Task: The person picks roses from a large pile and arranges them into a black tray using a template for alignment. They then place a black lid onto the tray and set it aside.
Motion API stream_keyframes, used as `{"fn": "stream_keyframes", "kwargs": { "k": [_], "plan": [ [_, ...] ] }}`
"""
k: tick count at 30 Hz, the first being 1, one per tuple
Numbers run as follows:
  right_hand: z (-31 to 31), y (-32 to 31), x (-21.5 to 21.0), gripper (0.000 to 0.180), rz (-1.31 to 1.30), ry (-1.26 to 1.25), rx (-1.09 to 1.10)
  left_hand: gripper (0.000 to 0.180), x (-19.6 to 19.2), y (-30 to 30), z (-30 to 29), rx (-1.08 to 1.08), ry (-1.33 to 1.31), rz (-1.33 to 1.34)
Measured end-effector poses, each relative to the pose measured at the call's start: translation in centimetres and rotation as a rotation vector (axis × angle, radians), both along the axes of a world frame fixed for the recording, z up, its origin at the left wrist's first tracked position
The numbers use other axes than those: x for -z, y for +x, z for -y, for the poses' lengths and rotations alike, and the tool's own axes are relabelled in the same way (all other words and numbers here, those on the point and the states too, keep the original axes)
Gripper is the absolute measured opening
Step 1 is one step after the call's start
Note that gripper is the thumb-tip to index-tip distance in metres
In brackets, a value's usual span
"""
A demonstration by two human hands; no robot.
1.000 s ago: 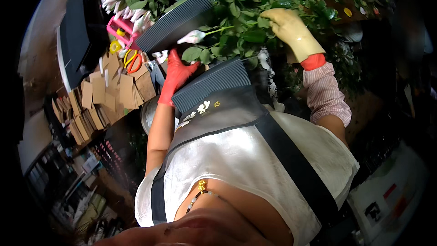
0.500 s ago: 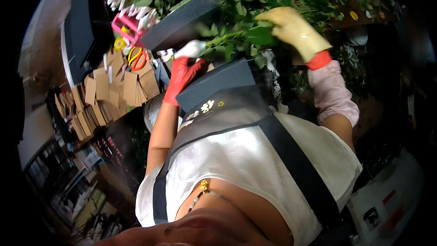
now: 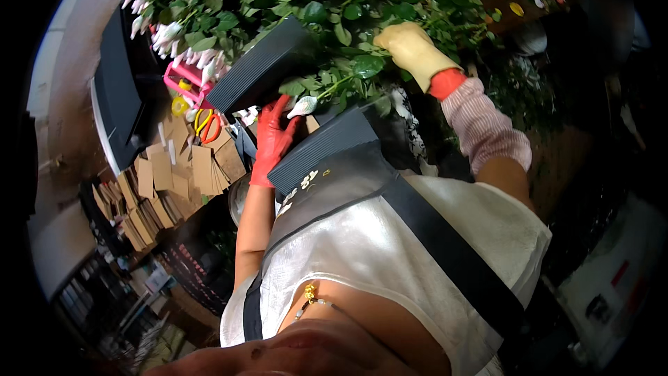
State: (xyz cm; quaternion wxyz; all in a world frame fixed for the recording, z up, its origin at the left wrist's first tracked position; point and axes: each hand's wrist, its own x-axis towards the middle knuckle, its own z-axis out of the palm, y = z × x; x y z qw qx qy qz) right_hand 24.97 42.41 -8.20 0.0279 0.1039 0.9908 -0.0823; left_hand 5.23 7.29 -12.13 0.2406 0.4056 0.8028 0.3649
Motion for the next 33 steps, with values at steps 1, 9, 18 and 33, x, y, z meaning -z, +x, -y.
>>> {"fn": "stream_keyframes", "kwargs": {
  "k": [1,9,18,33],
  "plan": [
    [0.3,0.1,-0.3,0.029,-0.073,-0.010,-0.007,0.068,0.2,0.0,0.2,-0.029,-0.005,0.006],
    [1.3,0.6,-2.4,0.038,0.054,-0.266,0.052,0.072,-2.5,-0.7,-0.2,0.233,0.066,-0.497],
    [1.2,-0.4,-1.7,0.044,0.176,-0.195,-0.023,0.044,-3.5,-0.3,-0.4,0.310,0.020,-0.424],
    [0.4,0.0,-2.5,0.027,0.255,-0.156,-0.126,0.055,-2.2,-0.6,0.7,0.225,-0.019,-0.313]
  ]
}}
